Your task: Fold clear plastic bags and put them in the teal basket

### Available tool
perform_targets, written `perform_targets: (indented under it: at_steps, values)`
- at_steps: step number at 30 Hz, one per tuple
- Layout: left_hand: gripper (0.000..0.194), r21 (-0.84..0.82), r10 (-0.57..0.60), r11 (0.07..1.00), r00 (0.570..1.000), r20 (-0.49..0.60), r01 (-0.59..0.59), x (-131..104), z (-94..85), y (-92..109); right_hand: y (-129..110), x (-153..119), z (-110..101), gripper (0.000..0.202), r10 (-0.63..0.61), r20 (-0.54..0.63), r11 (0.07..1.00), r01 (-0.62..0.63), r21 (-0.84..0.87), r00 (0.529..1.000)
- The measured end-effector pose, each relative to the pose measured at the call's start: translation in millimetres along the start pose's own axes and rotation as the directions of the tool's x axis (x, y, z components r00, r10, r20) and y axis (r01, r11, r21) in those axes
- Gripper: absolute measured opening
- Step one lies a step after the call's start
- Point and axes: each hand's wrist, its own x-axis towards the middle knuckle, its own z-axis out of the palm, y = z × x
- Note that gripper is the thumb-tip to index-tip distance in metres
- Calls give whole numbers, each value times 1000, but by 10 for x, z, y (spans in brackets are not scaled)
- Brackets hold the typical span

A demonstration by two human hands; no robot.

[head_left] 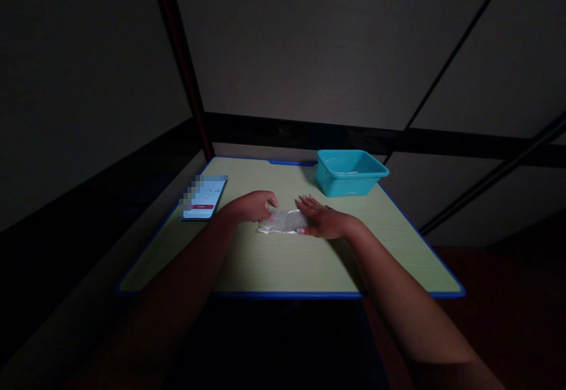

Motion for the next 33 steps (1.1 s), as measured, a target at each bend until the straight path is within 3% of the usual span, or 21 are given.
perform_targets:
  at_steps: [7, 14, 26, 33]
  values:
    - [32, 72, -17, 997, 999, -46, 20, 24, 2, -18, 27, 17, 13, 88, -27, -8, 1000, 27, 5, 1000]
    - [32, 105, -21, 994, 997, -70, 28, 47, 6, -48, 42, 51, 51, 68, -66, -37, 997, 67, 24, 997]
    - [32, 189, -46, 980, 993, -105, 65, 8, 11, -9, -44, 26, 25, 72, -8, 19, 999, 9, -34, 1000]
    - [35, 361, 14, 930, 972, -235, 74, 25, 28, -29, -81, 13, 11, 79, 5, 14, 999, -4, -51, 1000]
